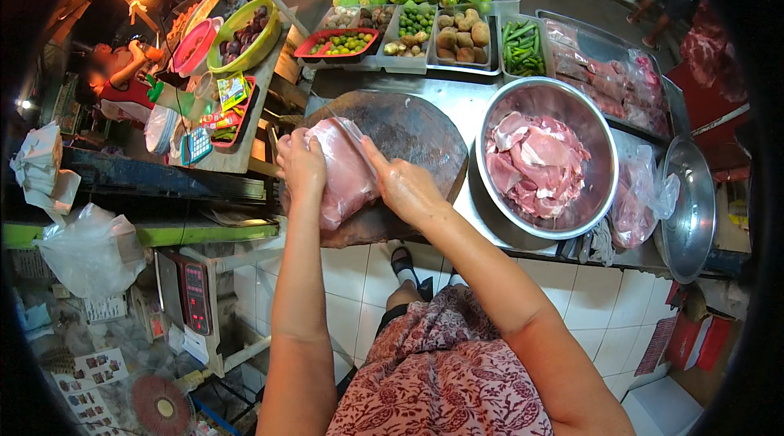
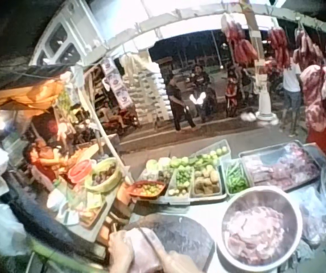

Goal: The person cuts a large piece of pork into smaller portions using a knife on a wooden cutting board. The cut pieces are placed into a metal bowl. The person weighs the bowl of meat on a digital scale and then places a portion into a plastic bag.

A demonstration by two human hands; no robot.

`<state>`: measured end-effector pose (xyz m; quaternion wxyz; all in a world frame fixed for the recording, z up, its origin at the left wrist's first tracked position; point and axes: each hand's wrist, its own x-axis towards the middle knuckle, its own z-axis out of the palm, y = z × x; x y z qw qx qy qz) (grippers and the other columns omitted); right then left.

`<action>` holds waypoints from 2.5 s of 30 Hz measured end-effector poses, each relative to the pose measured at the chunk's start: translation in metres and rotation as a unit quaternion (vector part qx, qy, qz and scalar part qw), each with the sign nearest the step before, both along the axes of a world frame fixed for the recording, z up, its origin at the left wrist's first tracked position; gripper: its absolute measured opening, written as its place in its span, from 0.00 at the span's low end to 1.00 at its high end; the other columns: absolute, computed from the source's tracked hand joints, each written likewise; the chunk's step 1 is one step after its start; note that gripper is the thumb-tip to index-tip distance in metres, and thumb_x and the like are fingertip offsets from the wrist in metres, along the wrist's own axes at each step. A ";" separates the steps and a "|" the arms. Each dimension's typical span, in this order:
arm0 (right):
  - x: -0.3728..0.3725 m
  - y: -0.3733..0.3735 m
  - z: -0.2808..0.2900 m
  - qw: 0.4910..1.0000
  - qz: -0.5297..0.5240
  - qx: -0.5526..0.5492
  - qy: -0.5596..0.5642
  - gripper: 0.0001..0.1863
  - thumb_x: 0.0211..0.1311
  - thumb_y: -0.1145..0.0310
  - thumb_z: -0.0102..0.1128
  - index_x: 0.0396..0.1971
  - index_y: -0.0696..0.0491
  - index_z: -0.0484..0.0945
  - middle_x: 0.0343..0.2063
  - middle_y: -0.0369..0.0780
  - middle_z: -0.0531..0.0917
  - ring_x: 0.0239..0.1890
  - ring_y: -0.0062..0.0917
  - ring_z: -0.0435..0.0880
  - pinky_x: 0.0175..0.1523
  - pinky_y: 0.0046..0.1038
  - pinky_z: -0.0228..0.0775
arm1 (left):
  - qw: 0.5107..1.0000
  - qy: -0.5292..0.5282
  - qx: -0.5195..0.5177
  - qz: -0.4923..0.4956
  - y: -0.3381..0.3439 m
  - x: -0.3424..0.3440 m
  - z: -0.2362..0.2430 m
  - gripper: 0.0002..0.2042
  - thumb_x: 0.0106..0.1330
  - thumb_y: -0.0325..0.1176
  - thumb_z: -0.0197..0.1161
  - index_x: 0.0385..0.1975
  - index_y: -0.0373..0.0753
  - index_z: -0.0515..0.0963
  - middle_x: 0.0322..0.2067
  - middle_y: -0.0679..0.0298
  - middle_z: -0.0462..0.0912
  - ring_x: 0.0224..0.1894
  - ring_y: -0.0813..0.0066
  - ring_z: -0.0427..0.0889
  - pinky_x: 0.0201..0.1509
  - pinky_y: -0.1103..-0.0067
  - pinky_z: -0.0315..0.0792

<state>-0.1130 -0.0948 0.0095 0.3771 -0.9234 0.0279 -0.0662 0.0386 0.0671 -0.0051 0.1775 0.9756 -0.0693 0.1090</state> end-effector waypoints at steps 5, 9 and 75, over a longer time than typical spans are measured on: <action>-0.016 0.003 0.009 0.999 0.009 -0.039 0.023 0.43 0.56 0.77 0.54 0.74 0.49 0.54 0.28 0.56 0.82 0.26 0.51 0.85 0.32 0.44 0.80 | 0.997 -0.051 0.066 -0.001 -0.023 -0.012 0.006 0.17 0.65 0.45 0.63 0.51 0.48 0.77 0.52 0.58 0.75 0.56 0.51 0.71 0.59 0.54 0.65; -0.026 0.005 0.010 0.998 0.011 -0.036 0.050 0.43 0.57 0.78 0.52 0.75 0.48 0.51 0.27 0.55 0.81 0.25 0.50 0.84 0.32 0.44 0.79 | 0.995 -0.044 0.087 -0.008 -0.028 -0.013 0.014 0.17 0.62 0.47 0.65 0.47 0.48 0.79 0.51 0.58 0.76 0.55 0.51 0.71 0.57 0.55 0.67; 0.004 0.009 -0.060 0.983 0.027 0.041 0.177 0.39 0.59 0.79 0.45 0.73 0.58 0.49 0.31 0.61 0.83 0.34 0.55 0.85 0.42 0.52 0.76 | 0.992 -0.043 0.026 -0.114 -0.014 -0.004 0.019 0.19 0.57 0.42 0.72 0.47 0.44 0.81 0.47 0.56 0.77 0.50 0.50 0.73 0.55 0.60 0.69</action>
